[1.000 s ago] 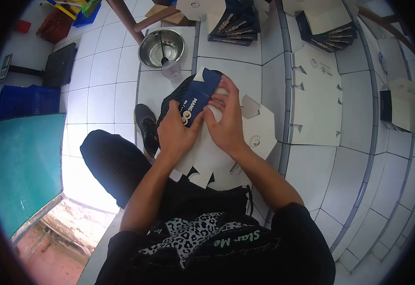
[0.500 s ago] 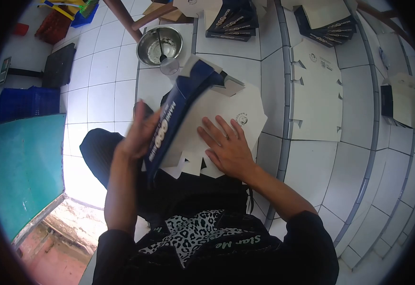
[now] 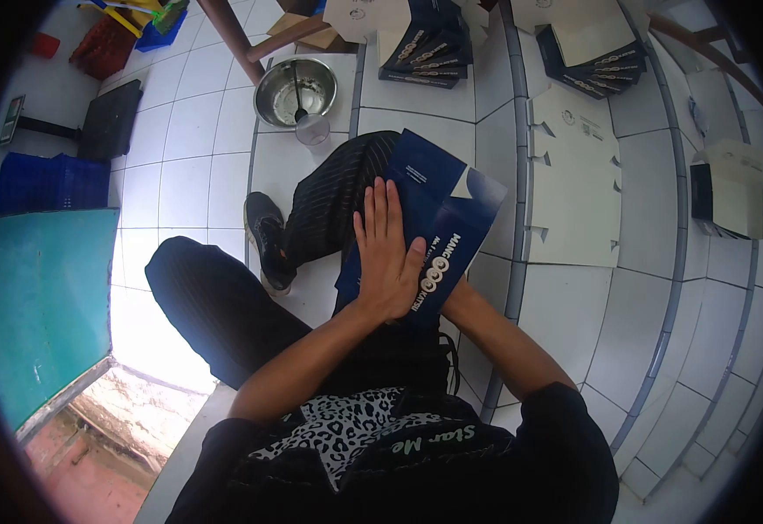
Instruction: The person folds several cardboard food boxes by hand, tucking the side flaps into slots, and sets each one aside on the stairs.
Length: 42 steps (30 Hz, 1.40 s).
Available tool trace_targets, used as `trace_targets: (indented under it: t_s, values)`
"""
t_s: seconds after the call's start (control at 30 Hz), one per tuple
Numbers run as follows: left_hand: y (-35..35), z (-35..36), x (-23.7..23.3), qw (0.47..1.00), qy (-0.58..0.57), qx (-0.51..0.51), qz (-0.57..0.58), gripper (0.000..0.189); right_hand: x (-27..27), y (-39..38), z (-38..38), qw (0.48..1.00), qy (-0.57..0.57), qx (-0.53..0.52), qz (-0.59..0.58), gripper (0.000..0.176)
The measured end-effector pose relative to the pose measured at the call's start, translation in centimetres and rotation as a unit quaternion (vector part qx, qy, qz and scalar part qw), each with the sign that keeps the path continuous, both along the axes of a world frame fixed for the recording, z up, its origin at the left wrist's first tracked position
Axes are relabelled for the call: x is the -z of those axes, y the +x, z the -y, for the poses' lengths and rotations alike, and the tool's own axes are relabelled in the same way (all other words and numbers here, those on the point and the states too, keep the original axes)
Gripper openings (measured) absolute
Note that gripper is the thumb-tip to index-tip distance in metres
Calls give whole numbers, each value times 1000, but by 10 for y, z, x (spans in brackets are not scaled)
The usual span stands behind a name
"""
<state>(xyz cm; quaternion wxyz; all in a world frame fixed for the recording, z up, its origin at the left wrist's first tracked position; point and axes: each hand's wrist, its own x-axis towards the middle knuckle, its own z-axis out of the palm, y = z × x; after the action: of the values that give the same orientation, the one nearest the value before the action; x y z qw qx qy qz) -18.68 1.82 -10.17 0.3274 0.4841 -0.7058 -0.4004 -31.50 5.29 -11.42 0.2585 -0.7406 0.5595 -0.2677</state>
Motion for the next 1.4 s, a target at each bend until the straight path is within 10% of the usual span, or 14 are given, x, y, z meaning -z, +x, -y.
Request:
trace_targets:
  t_s: [0.17,0.27,0.5,0.63,0.73,0.97,1.03,1.13,1.3,1.4]
  values:
    - [13,12,0,994,71,26,-77,92,-6,-2,3,992,33,27,120,62]
    - [71,33,-14,932,224,98,-267,97,0,-10,12,1000,-24,-11,0,62]
    - [148,41,-113,948,224,128,-187,117,-78,-23,42,984,-72,135,-93,74]
    - [152,40,-113,984,171,31,33,63,-40,-51,29,951,27,308,-17,68]
    - [167,43,-91,971,239,-16,10,49,-48,-74,19,861,277,261,337,56]
    - [84,30,-117,901,362,51,-235,37,-181,-181,32,950,-92,298,-5,43]
    - [33,15,-106,864,350,117,-342,45,-234,-203,45,924,-68,357,-123,40]
    - [-18,27,-105,884,344,267,-171,52,-249,-252,51,829,-285,299,-377,36]
    - [-59,43,-39,834,448,274,-169,57,-206,-210,20,927,-108,298,-199,42]
    - [-91,27,-31,802,484,241,-254,58,-167,-171,-11,958,64,186,-207,78]
